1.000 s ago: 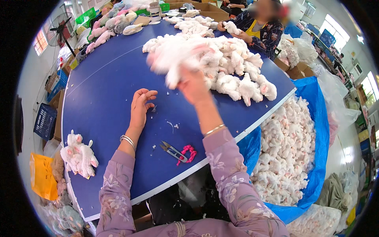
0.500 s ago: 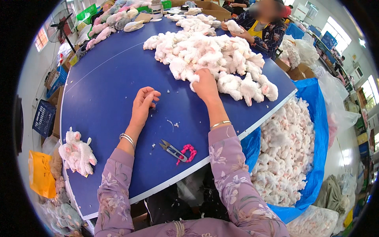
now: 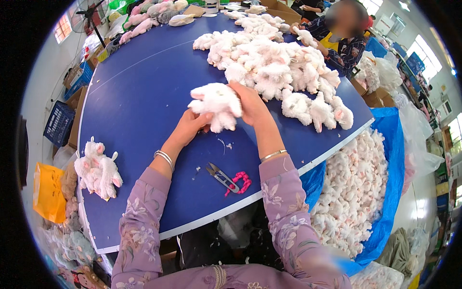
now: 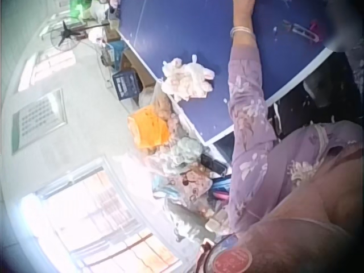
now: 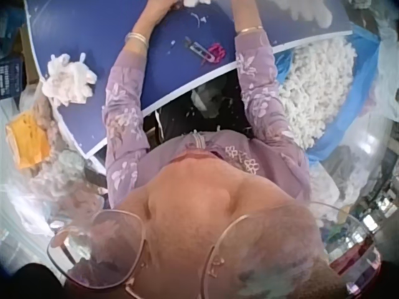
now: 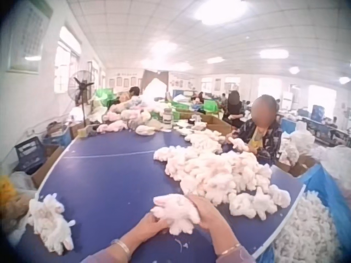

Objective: The person trims excess fabric and threads from small white stuffed animals using scissors. They pick up each toy, snip loose threads, and place the finished items on the table.

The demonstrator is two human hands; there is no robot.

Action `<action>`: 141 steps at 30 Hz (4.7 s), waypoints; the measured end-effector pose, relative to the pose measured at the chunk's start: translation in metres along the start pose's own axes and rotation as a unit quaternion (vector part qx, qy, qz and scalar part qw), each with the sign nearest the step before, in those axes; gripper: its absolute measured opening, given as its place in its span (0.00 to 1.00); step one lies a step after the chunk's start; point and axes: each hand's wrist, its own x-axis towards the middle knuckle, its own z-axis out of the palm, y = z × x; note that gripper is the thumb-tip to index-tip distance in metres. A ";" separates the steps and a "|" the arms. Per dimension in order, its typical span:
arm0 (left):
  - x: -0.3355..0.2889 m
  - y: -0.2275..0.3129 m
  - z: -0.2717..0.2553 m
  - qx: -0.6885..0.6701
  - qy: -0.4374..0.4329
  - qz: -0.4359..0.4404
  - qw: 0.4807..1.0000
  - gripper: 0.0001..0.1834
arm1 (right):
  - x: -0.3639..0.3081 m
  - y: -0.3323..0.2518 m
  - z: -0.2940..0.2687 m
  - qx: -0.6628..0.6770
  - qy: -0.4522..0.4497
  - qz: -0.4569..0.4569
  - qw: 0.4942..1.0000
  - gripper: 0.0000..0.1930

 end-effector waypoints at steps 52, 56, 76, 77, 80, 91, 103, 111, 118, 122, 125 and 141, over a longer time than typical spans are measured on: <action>0.003 0.001 0.015 -0.162 0.180 0.040 0.969 0.09 | -0.007 0.038 0.052 -0.508 0.109 -0.380 0.766 0.09; 0.006 -0.002 0.004 -0.131 0.212 0.080 0.965 0.12 | -0.015 0.034 0.058 -0.462 0.091 -0.320 0.822 0.08; 0.016 -0.004 -0.014 -0.188 0.203 0.074 0.958 0.16 | -0.024 0.048 0.084 -0.492 0.037 -0.338 0.801 0.10; 0.017 -0.009 -0.014 -0.174 0.210 0.080 0.959 0.17 | -0.023 0.050 0.082 -0.501 0.038 -0.343 0.794 0.10; 0.021 -0.016 -0.014 -0.138 0.227 0.106 0.958 0.19 | -0.021 0.053 0.078 -0.487 0.045 -0.333 0.806 0.09; 0.013 -0.004 -0.006 -0.199 0.258 0.089 0.941 0.17 | -0.027 0.053 0.080 -0.432 0.074 -0.288 0.851 0.11; 0.002 -0.001 -0.004 0.123 0.101 0.158 0.975 0.17 | -0.009 0.034 0.040 -0.160 -0.001 -0.078 0.984 0.18; 0.000 0.004 -0.019 -0.055 -0.010 0.020 0.998 0.18 | -0.043 -0.080 0.017 0.133 -0.227 -0.344 0.901 0.31; 0.009 0.007 -0.010 -0.054 0.018 -0.007 0.998 0.15 | 0.042 0.011 -0.052 -0.625 0.192 -0.333 0.679 0.19; 0.006 0.008 -0.012 -0.060 0.027 0.001 0.998 0.14 | 0.047 0.034 -0.032 -0.690 0.278 -0.257 0.617 0.12; 0.006 0.007 -0.013 -0.048 0.032 0.009 0.998 0.14 | 0.051 0.036 -0.029 -0.692 0.283 -0.263 0.609 0.09; 0.012 0.005 -0.011 -0.173 0.110 -0.010 0.979 0.24 | -0.011 0.047 0.064 -0.489 0.051 -0.397 0.775 0.08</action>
